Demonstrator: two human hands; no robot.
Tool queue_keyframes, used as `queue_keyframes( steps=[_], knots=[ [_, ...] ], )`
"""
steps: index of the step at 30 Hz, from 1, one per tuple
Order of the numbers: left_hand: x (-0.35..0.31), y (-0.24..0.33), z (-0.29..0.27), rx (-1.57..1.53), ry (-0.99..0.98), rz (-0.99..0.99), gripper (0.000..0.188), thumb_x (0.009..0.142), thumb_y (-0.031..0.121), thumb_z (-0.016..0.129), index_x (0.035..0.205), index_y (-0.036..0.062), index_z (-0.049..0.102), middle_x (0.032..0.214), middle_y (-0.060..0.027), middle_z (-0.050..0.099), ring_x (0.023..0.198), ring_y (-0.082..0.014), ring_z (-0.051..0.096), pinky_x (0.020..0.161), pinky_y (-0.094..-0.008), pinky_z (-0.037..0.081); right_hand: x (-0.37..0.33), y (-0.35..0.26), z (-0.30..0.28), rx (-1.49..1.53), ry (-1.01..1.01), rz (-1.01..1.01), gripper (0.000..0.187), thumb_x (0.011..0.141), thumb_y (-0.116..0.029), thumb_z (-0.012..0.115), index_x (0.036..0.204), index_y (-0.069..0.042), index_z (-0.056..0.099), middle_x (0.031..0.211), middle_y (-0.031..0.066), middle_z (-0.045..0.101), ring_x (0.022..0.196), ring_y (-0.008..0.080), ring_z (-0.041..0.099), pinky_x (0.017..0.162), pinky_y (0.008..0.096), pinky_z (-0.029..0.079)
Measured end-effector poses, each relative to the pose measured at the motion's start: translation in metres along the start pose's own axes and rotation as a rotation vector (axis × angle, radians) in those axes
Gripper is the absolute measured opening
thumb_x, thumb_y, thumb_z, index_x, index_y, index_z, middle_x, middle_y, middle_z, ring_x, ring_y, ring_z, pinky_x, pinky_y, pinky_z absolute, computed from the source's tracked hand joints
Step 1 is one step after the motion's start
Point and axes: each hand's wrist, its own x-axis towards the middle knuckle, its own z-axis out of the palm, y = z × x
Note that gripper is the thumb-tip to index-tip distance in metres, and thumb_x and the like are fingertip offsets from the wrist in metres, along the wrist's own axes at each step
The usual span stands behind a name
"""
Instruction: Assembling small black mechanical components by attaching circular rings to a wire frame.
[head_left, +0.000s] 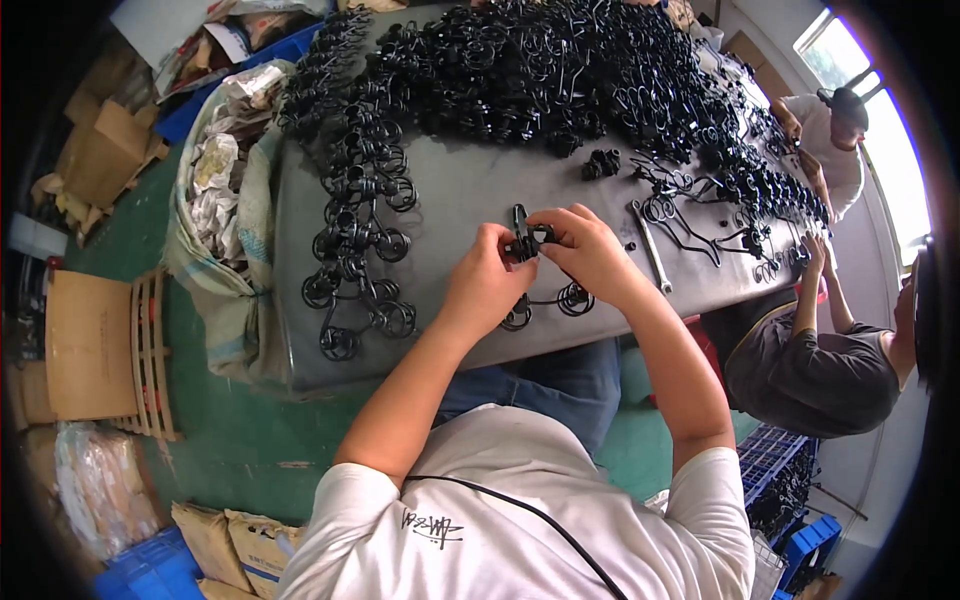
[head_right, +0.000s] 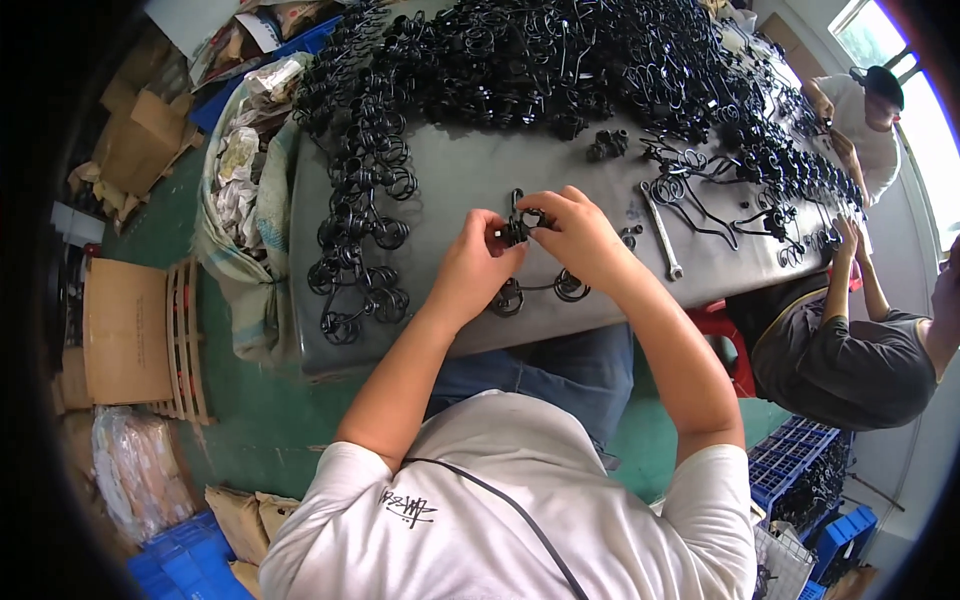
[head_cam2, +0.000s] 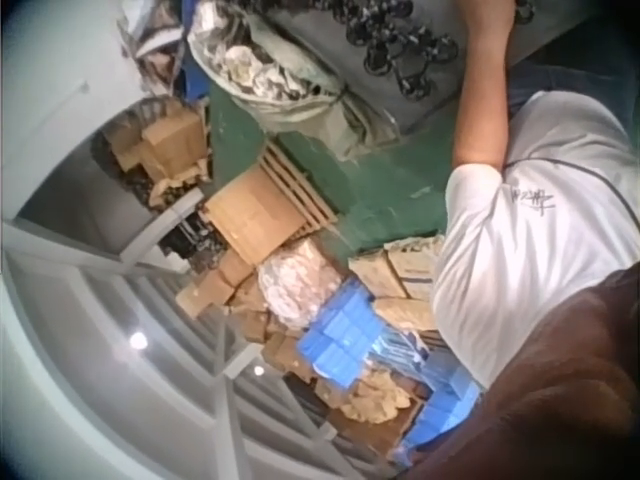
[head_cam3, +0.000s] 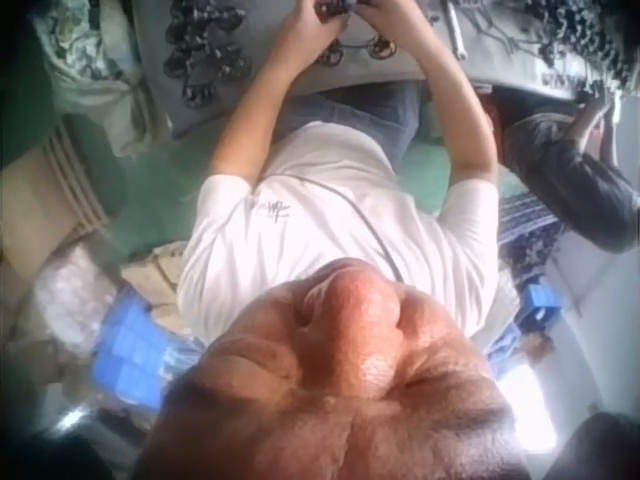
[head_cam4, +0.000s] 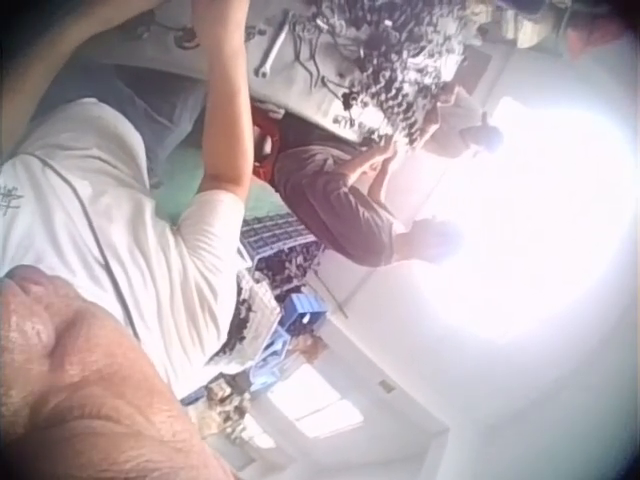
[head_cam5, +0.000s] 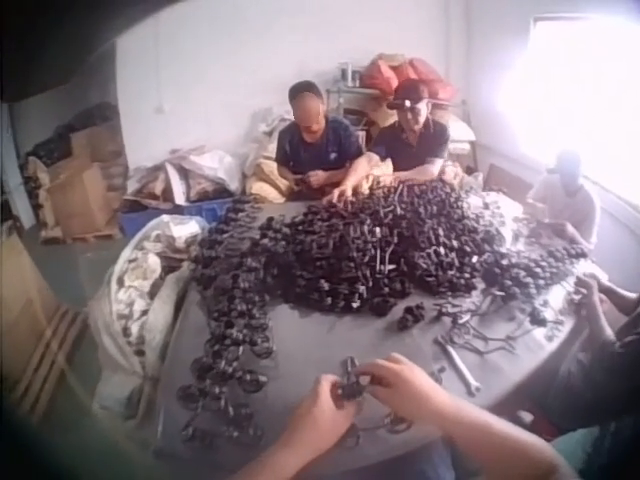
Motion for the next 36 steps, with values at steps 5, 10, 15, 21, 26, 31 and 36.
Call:
queue_keyframes(
  steps=[5,10,15,21,26,31,36],
  knots=[
    [0.007,-0.009,0.002,0.093,-0.009,0.034,0.045,0.08,0.02,0.074,0.113,0.0027,0.049,0.097,-0.0151,0.07,0.088,-0.0347,0.07,0.079,-0.0442,0.054,0.003,-0.005,-0.003,0.008,-0.011,0.001,0.037,0.085,-0.005,0.069,0.121,-0.013,0.069,0.097,0.0113,0.055,0.084,0.0262,0.062,0.079,0.0362,0.053],
    [0.006,-0.006,0.003,0.151,0.003,0.019,0.046,0.081,0.02,0.075,0.115,0.0024,0.049,0.097,-0.0146,0.07,0.088,-0.0331,0.07,0.08,-0.0432,0.055,0.006,0.0,-0.002,0.037,-0.034,0.026,0.039,0.085,-0.003,0.07,0.123,-0.012,0.068,0.097,0.0082,0.055,0.082,0.0195,0.058,0.078,0.0331,0.052],
    [0.0,-0.009,-0.007,-0.026,-0.015,0.023,0.042,0.087,0.018,0.073,0.118,0.0007,0.05,0.095,-0.0143,0.069,0.086,-0.0281,0.07,0.078,-0.0394,0.055,0.006,0.001,-0.005,0.025,-0.044,0.041,0.036,0.086,-0.008,0.067,0.123,-0.009,0.069,0.098,0.0126,0.058,0.088,0.0267,0.062,0.081,0.0367,0.053],
    [0.003,-0.005,-0.016,0.044,-0.098,0.111,0.028,0.094,0.01,0.069,0.117,0.0004,0.057,0.103,-0.0105,0.07,0.085,-0.0185,0.066,0.078,-0.0326,0.054,0.012,0.006,-0.006,0.046,-0.091,0.043,0.04,0.087,-0.007,0.068,0.127,-0.01,0.068,0.1,0.0097,0.058,0.087,0.0194,0.059,0.078,0.0323,0.052],
    [0.003,-0.001,-0.019,0.266,-0.095,0.206,0.029,0.091,0.01,0.071,0.115,0.0007,0.056,0.105,-0.0149,0.069,0.092,-0.0246,0.068,0.081,-0.0357,0.054,0.012,0.011,-0.002,0.065,-0.048,0.047,0.04,0.088,-0.008,0.067,0.127,-0.008,0.068,0.1,0.0102,0.058,0.085,0.0189,0.061,0.075,0.0317,0.053],
    [0.019,0.008,-0.031,0.293,-0.171,0.191,0.033,0.091,0.01,0.071,0.117,0.0001,0.053,0.107,-0.0186,0.07,0.098,-0.0286,0.07,0.084,-0.0388,0.055,0.016,0.002,-0.003,0.121,-0.099,0.134,0.038,0.088,-0.012,0.067,0.125,-0.005,0.069,0.098,0.011,0.059,0.088,0.0204,0.061,0.078,0.0324,0.052],
    [0.036,0.028,-0.041,0.389,-0.369,0.1,0.035,0.093,0.012,0.069,0.12,0.0006,0.051,0.107,-0.0182,0.07,0.1,-0.0307,0.069,0.086,-0.0391,0.054,0.021,0.016,0.003,0.075,-0.043,0.071,0.039,0.087,-0.017,0.067,0.124,-0.006,0.07,0.101,0.0139,0.061,0.092,0.0259,0.063,0.083,0.0358,0.052]
  ],
)
